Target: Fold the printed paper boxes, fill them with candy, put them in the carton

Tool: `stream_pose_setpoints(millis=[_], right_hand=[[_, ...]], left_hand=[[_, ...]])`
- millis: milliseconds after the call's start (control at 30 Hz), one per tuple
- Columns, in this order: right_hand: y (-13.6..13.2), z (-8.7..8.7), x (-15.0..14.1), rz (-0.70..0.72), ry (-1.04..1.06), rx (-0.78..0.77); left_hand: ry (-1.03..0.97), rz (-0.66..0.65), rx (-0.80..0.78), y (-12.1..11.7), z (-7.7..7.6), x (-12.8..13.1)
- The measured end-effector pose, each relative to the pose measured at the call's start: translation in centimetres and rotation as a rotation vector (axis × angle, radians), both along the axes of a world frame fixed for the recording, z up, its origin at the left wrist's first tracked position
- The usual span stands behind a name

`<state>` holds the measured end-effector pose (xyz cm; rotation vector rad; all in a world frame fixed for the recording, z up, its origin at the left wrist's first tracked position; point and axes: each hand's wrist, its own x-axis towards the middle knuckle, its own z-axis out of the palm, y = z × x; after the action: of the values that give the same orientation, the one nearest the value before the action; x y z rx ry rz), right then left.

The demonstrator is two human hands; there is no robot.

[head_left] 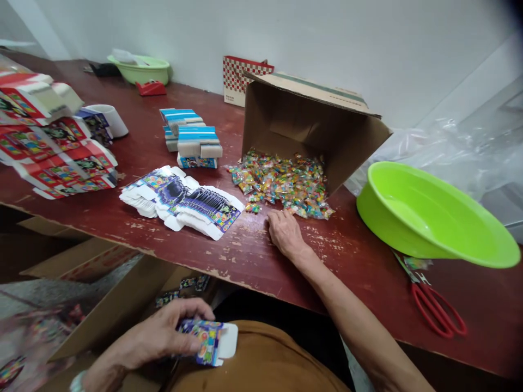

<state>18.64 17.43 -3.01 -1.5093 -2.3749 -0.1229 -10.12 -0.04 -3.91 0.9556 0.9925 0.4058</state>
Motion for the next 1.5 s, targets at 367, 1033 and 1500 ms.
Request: stream_pose_setpoints(millis=[367, 1033, 1500], right_hand=[[-4.7, 4.2, 0.3, -0.014, 0.747, -0.157], [-9.9, 6.6, -2.0, 0.439, 0.758, -0.339], [-11.0, 3.9, -3.3, 0.320, 1.103, -0.379]], left_hand=[[-0.086, 0.313, 0.085, 1.7, 4.3, 5.1], [-0.234, 0.467, 0.095, 3.1, 5.9, 9.1], [-0.407, 0.639, -0.098, 3.3, 6.2, 10.2]])
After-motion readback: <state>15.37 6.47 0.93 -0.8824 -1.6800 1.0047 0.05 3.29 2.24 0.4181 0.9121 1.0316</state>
